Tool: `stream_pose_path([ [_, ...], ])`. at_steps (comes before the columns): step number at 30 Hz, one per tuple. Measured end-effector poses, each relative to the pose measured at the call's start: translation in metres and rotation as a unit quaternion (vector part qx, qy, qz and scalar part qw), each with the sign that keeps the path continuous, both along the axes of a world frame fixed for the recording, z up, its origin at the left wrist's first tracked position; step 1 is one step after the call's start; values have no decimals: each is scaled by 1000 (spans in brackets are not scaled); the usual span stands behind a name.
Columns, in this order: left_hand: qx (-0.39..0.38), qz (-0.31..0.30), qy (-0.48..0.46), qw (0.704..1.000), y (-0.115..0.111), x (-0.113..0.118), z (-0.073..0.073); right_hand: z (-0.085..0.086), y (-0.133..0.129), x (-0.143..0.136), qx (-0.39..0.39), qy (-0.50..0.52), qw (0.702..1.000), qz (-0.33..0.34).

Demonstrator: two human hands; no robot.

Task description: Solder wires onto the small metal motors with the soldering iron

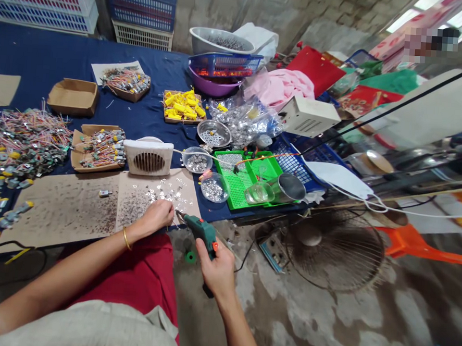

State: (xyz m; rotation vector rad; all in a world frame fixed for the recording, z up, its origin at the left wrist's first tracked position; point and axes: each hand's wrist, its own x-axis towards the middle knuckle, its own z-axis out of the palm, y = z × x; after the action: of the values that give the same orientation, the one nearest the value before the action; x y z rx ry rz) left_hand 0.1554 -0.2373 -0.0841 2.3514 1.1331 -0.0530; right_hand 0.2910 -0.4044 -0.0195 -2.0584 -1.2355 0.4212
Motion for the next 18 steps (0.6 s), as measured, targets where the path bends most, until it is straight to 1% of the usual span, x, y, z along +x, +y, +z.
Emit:
stream_pose_path([
  [4, -4, 0, 15, 1000, 0, 1, 3, 1, 1, 1, 7, -20, 999, 34],
  [7, -1, -3, 18, 1000, -1, 1, 4, 2, 1, 2, 6, -22, 999, 38],
  [14, 5, -9, 11, 1000, 0, 0, -1, 4, -4, 4, 7, 2, 1000, -19],
  [18, -4, -10, 5, 1000, 0, -1, 1, 5, -7, 3, 5, 11, 999, -38],
])
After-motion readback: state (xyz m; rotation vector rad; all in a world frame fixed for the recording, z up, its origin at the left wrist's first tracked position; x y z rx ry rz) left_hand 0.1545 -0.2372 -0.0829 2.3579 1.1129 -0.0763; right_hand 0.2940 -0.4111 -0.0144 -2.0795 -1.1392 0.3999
